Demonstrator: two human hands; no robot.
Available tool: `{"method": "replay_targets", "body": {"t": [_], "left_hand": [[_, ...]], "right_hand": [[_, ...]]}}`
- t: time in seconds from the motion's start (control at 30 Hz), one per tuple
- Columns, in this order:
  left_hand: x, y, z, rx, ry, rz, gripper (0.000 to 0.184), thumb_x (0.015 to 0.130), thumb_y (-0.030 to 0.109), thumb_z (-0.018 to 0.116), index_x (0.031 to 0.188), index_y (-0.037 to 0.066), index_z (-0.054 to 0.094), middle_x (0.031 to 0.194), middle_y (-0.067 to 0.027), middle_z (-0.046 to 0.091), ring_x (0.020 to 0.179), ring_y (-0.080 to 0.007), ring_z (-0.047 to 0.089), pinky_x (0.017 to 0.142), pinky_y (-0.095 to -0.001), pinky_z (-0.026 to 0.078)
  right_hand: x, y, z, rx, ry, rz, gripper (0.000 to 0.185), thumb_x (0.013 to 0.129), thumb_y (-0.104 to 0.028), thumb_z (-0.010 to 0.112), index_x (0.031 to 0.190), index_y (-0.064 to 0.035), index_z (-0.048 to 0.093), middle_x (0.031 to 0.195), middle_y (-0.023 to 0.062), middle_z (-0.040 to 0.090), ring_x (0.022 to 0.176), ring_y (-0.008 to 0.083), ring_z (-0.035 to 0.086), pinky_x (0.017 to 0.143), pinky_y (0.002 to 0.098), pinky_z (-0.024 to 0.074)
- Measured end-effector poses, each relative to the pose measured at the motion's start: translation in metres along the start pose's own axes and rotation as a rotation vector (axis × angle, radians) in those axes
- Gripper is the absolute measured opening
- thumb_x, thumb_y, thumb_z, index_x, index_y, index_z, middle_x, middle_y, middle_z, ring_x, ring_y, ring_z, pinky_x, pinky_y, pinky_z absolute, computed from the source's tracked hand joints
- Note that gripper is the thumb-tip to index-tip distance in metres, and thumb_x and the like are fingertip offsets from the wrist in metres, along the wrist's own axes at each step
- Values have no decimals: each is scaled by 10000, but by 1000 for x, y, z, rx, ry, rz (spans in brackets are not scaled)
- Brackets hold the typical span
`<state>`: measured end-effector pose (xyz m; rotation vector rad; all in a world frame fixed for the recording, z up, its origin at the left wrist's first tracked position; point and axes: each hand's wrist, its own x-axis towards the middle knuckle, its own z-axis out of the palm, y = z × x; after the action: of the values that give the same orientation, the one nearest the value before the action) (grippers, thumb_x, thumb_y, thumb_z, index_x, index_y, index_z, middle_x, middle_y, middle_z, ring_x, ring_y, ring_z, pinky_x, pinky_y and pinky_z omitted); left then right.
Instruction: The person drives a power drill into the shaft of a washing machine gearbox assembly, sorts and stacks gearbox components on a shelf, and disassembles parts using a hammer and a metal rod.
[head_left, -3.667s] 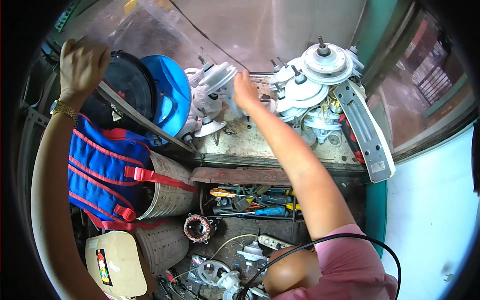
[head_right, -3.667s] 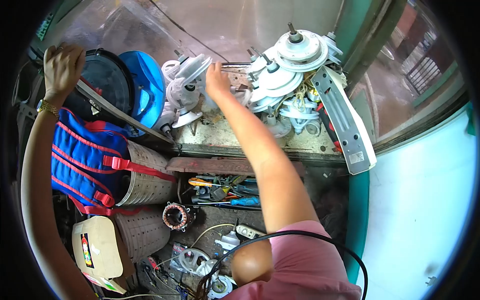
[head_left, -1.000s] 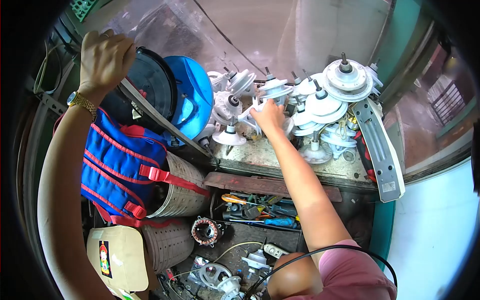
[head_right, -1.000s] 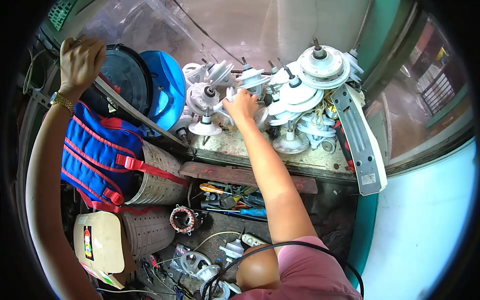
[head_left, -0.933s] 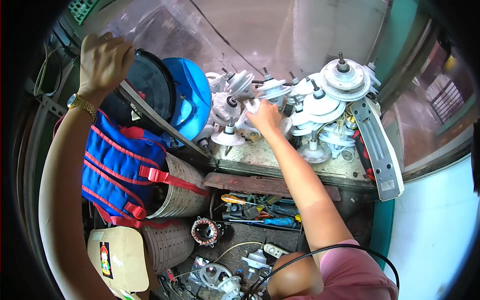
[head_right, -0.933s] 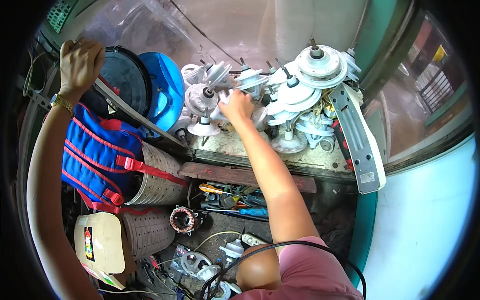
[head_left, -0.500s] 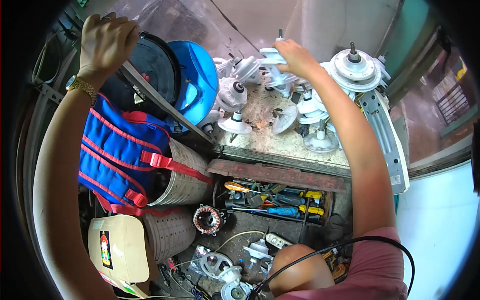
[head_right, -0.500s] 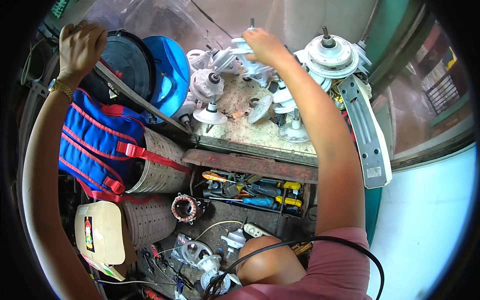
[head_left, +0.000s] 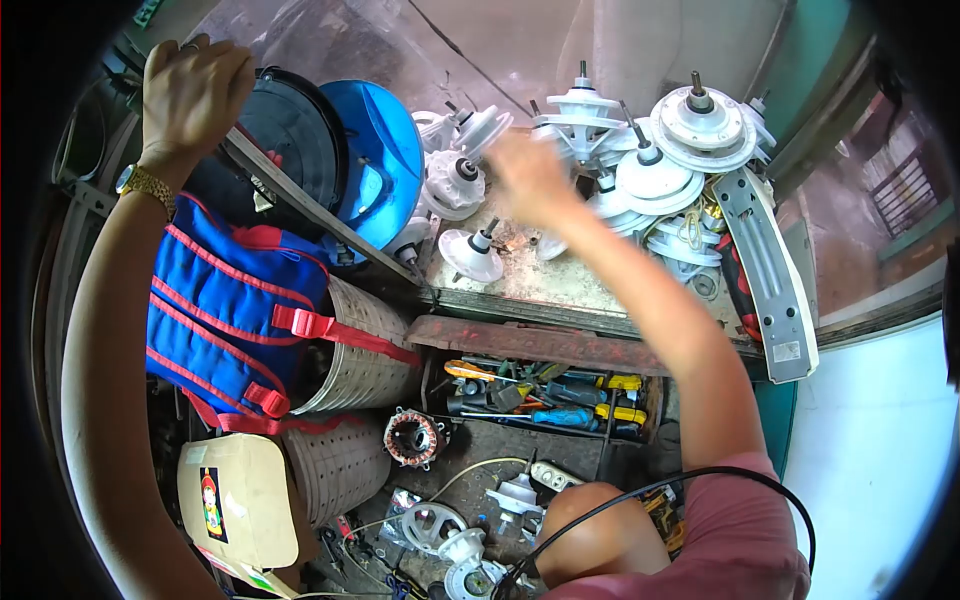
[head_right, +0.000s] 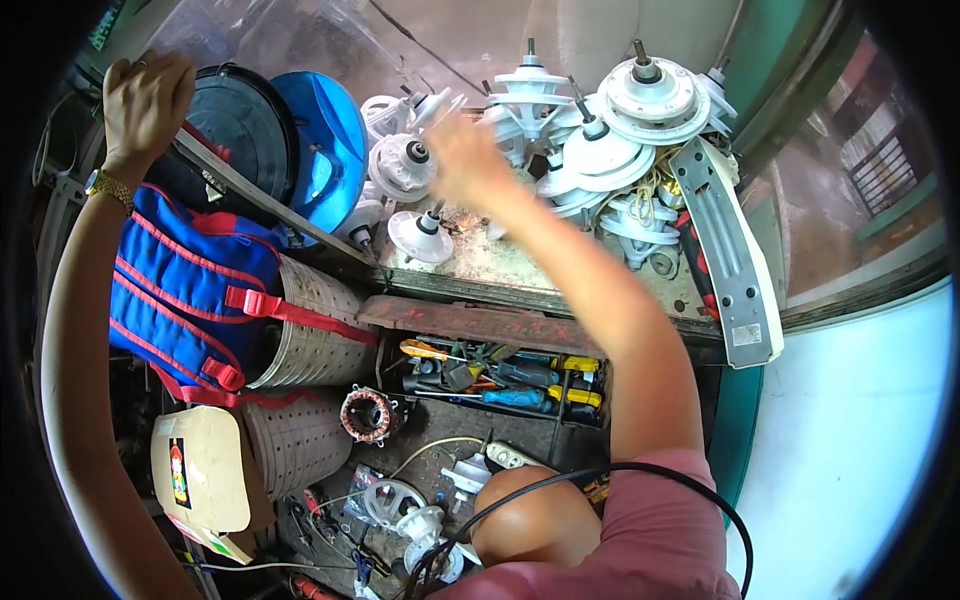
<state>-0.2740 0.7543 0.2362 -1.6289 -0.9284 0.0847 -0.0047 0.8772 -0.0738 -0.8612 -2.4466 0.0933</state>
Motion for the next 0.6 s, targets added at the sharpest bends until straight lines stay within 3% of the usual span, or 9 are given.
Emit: {"method": "replay_targets", "body": {"t": [0.07, 0.13, 0.23, 0.33, 0.37, 0.47, 0.53, 0.6], "left_hand": [[-2, -3, 0, 5, -61, 17, 130, 843, 238, 613, 900, 147, 686, 938, -13, 695, 871, -182, 646, 796, -346, 410], [-2, -2, 1, -1, -52, 12, 130, 844, 238, 610, 899, 147, 685, 936, -13, 694, 865, -183, 644, 796, -348, 410], [-4, -5, 5, -12, -41, 23, 131, 844, 239, 607, 895, 145, 683, 932, -11, 693, 855, -184, 642, 791, -348, 410], [-5, -6, 6, -12, -39, 29, 128, 843, 239, 606, 886, 143, 680, 926, -6, 691, 846, -185, 640, 786, -347, 409], [-4, -6, 6, -9, -37, 26, 127, 843, 239, 606, 883, 143, 679, 924, -4, 691, 844, -185, 640, 784, -346, 408], [0, 3, -1, -14, -2, -15, 146, 839, 241, 592, 829, 134, 690, 835, 5, 678, 818, -174, 622, 806, -340, 409], [-1, 2, 2, -12, 18, 3, 147, 839, 243, 591, 825, 135, 689, 827, 4, 677, 814, -174, 623, 807, -342, 412], [-3, -1, 5, -3, 33, 15, 148, 839, 244, 589, 821, 135, 688, 818, 2, 676, 809, -175, 624, 807, -343, 415]], "right_hand": [[-49, -60, 40, 97, -127, -20, 862, 658, -385, 751, 1382, -90, 387, 1472, 228, 252, 1365, 421, 230, 1068, 606, 248], [-80, -95, 56, 181, -187, 10, 799, 662, -313, 749, 1367, -155, 409, 1440, 239, 274, 1347, 486, 206, 1035, 611, 310], [-78, -101, 82, -107, -76, -23, 642, 700, -193, 704, 1299, -218, 473, 1355, 185, 388, 1294, 533, 272, 932, 577, 449], [-53, -73, 99, 88, -71, -134, 517, 730, -95, 647, 1217, -224, 529, 1225, 108, 486, 1202, 528, 402, 773, 474, 563], [-44, -69, 99, 2, 53, -144, 442, 760, -67, 614, 1169, -223, 557, 1105, 65, 543, 1110, 461, 511, 652, 379, 592], [-6, -36, 82, 35, -83, -179, 439, 784, -65, 596, 1197, -205, 550, 1090, 82, 560, 1096, 394, 538, 696, 373, 593], [9, -17, 59, -61, -59, -248, 433, 804, -52, 575, 1220, -169, 543, 1070, 82, 588, 1061, 319, 567, 744, 379, 580], [22, 9, 48, 42, 21, -239, 407, 811, -43, 567, 1210, -121, 537, 1066, 81, 605, 1014, 289, 582, 812, 375, 555]]}}
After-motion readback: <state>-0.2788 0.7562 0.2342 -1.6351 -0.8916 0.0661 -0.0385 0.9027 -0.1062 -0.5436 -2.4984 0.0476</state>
